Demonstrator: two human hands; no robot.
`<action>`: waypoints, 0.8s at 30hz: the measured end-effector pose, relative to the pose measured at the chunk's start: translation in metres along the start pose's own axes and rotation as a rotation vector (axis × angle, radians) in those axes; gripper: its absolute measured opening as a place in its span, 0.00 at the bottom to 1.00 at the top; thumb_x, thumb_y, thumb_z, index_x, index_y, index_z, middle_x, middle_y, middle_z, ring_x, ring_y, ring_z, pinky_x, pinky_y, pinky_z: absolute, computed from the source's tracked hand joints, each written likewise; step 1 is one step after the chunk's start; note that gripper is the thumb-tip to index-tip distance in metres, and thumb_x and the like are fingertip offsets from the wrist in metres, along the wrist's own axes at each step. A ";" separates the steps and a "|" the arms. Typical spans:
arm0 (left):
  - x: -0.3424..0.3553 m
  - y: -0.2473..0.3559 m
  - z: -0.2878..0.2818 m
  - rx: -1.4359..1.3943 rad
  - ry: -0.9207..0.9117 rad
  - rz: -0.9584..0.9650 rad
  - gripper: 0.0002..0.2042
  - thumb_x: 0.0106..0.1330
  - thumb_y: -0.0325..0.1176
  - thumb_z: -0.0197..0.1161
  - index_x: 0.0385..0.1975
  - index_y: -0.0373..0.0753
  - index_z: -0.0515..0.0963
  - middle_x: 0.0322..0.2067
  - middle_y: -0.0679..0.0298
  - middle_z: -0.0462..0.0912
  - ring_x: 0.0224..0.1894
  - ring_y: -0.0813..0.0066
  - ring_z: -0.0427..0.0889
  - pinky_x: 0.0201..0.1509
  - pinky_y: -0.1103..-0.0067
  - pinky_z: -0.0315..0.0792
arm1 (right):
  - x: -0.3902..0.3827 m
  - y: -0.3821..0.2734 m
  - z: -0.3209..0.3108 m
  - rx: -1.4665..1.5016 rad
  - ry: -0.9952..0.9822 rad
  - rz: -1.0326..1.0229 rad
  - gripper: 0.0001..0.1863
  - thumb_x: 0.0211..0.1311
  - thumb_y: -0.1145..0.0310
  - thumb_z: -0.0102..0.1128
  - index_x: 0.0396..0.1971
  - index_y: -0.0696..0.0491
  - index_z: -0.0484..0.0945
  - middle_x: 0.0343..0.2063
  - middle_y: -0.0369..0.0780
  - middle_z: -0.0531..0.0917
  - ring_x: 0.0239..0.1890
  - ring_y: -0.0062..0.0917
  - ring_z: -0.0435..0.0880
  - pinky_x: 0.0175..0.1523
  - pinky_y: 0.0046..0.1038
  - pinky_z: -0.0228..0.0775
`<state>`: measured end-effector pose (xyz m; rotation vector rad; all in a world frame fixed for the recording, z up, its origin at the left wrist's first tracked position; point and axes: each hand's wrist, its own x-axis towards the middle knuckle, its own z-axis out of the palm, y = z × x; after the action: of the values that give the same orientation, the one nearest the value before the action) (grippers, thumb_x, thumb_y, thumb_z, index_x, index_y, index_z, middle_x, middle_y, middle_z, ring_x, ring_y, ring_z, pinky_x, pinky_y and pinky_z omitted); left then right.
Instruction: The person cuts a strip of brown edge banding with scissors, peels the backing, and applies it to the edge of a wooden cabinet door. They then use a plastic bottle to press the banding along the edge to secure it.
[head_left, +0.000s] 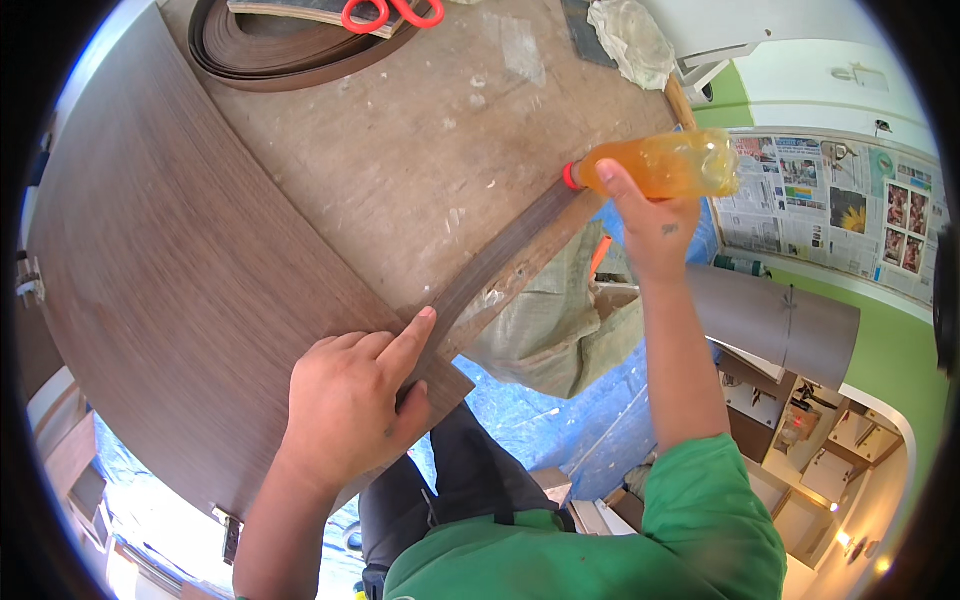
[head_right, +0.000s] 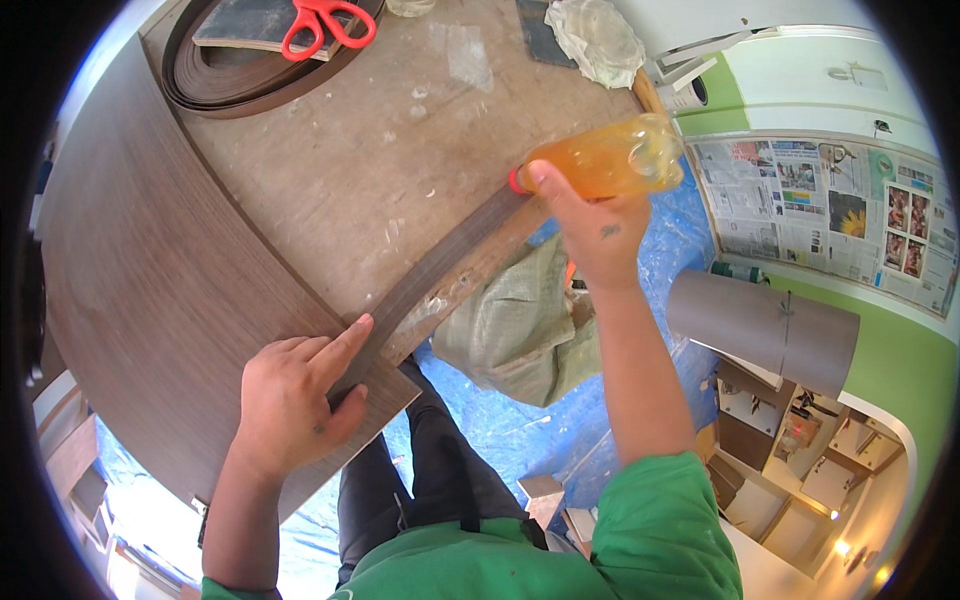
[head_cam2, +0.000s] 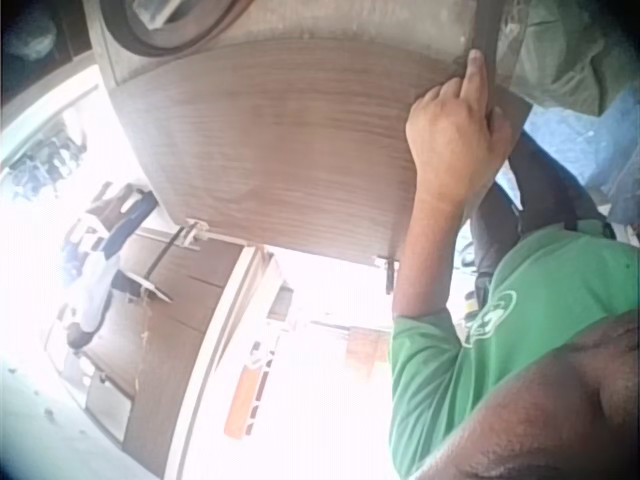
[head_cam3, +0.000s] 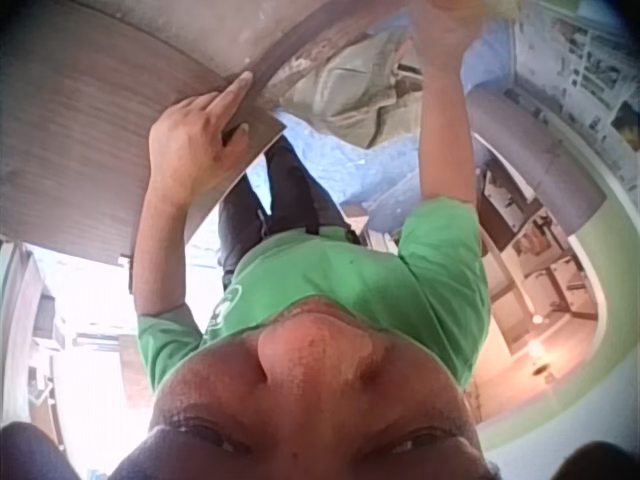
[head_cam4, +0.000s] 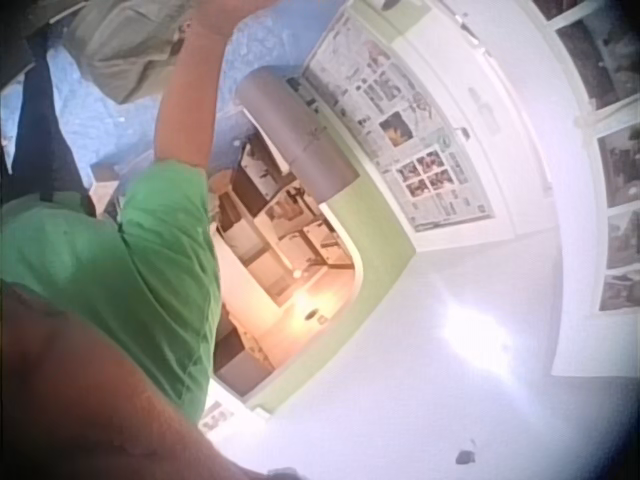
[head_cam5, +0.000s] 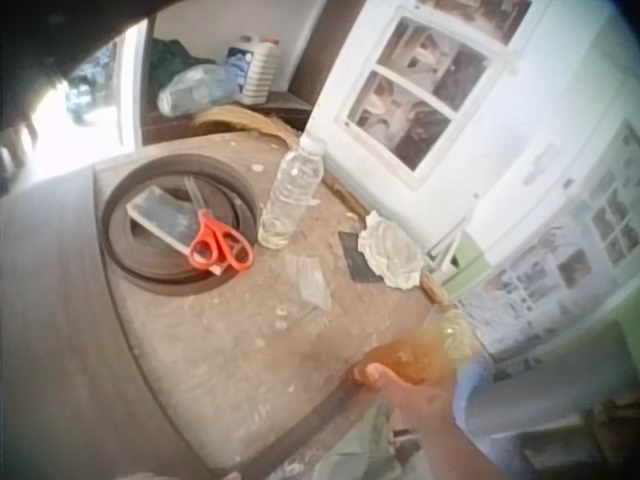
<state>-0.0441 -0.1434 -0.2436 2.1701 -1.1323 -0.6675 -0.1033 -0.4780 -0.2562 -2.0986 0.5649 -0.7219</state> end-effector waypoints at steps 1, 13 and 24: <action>0.000 0.000 0.001 0.003 0.013 0.008 0.35 0.50 0.32 0.72 0.64 0.42 0.80 0.31 0.60 0.85 0.35 0.60 0.86 0.42 0.67 0.79 | 0.007 0.007 -0.004 -0.023 0.012 0.021 0.09 0.62 0.71 0.79 0.37 0.57 0.86 0.34 0.34 0.88 0.36 0.17 0.84 0.44 0.23 0.76; 0.000 -0.001 0.003 -0.004 0.013 0.014 0.35 0.49 0.32 0.72 0.64 0.42 0.80 0.32 0.60 0.86 0.36 0.60 0.86 0.43 0.67 0.79 | 0.006 0.027 -0.028 0.035 0.058 0.108 0.13 0.60 0.69 0.81 0.39 0.57 0.85 0.36 0.34 0.88 0.38 0.18 0.84 0.47 0.24 0.76; 0.002 -0.002 0.001 0.007 0.002 0.017 0.33 0.50 0.32 0.71 0.63 0.41 0.80 0.31 0.61 0.85 0.35 0.61 0.86 0.42 0.67 0.79 | -0.002 0.010 -0.013 0.084 0.044 0.173 0.13 0.60 0.69 0.82 0.38 0.56 0.85 0.36 0.34 0.87 0.38 0.18 0.84 0.48 0.24 0.77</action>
<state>-0.0430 -0.1445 -0.2456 2.1640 -1.1519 -0.6543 -0.1146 -0.4895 -0.2586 -1.9332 0.7187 -0.6815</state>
